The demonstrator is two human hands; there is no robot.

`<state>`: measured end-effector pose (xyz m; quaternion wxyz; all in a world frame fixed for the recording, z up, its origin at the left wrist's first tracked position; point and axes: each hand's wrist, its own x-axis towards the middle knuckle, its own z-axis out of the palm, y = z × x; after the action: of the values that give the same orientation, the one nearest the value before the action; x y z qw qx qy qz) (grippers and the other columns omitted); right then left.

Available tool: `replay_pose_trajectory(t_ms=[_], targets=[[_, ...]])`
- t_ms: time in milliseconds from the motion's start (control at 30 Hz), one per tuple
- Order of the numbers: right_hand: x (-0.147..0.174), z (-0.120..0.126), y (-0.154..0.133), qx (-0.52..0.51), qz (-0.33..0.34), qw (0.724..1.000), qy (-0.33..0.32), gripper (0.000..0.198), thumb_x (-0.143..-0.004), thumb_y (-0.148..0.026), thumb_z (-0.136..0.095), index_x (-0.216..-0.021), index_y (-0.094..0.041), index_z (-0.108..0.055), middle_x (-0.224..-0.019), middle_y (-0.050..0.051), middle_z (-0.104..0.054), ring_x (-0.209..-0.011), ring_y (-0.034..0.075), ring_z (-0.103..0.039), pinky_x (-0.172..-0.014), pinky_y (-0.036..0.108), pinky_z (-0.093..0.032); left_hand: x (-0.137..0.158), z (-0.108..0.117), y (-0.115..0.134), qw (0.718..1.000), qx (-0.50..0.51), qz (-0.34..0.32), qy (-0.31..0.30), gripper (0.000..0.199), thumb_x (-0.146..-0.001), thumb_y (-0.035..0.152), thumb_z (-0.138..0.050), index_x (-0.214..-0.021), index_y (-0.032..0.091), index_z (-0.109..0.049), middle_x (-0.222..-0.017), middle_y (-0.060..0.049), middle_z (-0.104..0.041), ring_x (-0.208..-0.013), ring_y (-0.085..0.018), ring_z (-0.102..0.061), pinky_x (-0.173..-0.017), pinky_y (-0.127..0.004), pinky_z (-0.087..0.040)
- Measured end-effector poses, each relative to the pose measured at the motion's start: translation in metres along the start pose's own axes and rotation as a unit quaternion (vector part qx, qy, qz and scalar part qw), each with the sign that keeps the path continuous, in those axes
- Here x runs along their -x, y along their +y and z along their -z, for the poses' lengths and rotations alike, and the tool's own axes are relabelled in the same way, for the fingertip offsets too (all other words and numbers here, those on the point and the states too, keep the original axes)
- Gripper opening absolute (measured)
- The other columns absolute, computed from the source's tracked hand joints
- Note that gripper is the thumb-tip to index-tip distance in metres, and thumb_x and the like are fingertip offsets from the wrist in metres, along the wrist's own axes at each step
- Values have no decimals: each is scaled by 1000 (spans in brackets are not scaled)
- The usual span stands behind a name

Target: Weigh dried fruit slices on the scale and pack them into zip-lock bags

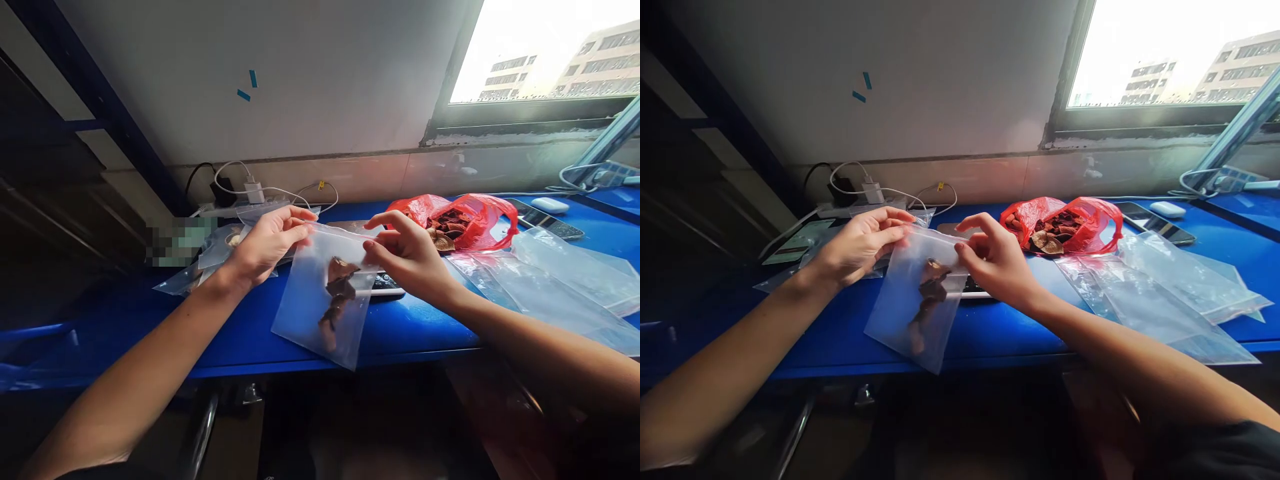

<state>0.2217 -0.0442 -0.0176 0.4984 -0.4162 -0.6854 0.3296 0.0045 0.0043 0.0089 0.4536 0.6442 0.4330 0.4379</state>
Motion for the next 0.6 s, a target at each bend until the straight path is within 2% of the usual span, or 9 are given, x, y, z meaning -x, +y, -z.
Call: replay_pose_trajectory(t_ms=[100, 167, 233, 300, 400, 500, 600], targets=[[-4, 3, 5, 8, 1, 1000, 20, 27, -81, -24, -56, -106, -18, -48, -62, -4, -59, -60, 10, -59, -53, 22, -41, -1, 2, -2, 1000, -2, -3, -9, 25, -71, 23, -72, -93, 15, -61, -83, -2, -63, -67, -10, -58, -63, -24, -48], [-6, 6, 8, 52, 21, 998, 21, 26, -82, -23, -54, -107, -18, -50, -66, -2, -61, -63, 11, -61, -56, 23, -43, -1, 2, -3, 1000, -10, -21, -12, 29, -71, 21, -71, -97, 16, -58, -76, 0, -62, -66, -11, -58, -63, -24, -48], [-8, 7, 9, 139, 76, 987, 18, 22, -81, -22, -55, -103, -17, -55, -76, 1, -64, -70, 12, -62, -62, 24, -45, 2, 0, -3, 999, -32, -43, -10, 33, -72, 20, -70, -102, 17, -56, -69, 2, -60, -64, -11, -58, -61, -23, -46], [-8, 6, 8, 223, 142, 964, 12, 17, -80, -20, -57, -97, -17, -60, -87, 4, -66, -77, 13, -61, -71, 27, -46, 7, -5, -2, 995, -74, -65, -17, 33, -74, 19, -68, -105, 17, -56, -66, 3, -58, -61, -11, -56, -58, -22, -44], [-4, 1, 6, 271, 191, 943, -20, 18, -79, -19, -58, -96, -15, -63, -90, 5, -66, -82, 15, -59, -74, 28, -45, 18, -17, 0, 982, -139, -117, -57, 33, -80, 17, -63, -113, 19, -56, -70, 3, -59, -64, -11, -57, -62, -23, -47], [-1, -5, 4, 263, 182, 946, -59, 13, -78, -17, -56, -89, -15, -64, -82, 4, -65, -75, 13, -57, -67, 25, -42, 27, -28, -1, 964, -175, -178, -90, 41, -85, 15, -58, -125, 21, -52, -78, 2, -62, -72, -12, -61, -73, -27, -51], [-1, -8, 4, 207, 128, 967, -77, 8, -78, -16, -55, -80, -15, -62, -74, 1, -64, -67, 10, -55, -60, 21, -39, 30, -32, -3, 953, -198, -212, -92, 44, -85, 14, -58, -127, 23, -51, -80, 2, -62, -74, -12, -62, -76, -28, -52]])
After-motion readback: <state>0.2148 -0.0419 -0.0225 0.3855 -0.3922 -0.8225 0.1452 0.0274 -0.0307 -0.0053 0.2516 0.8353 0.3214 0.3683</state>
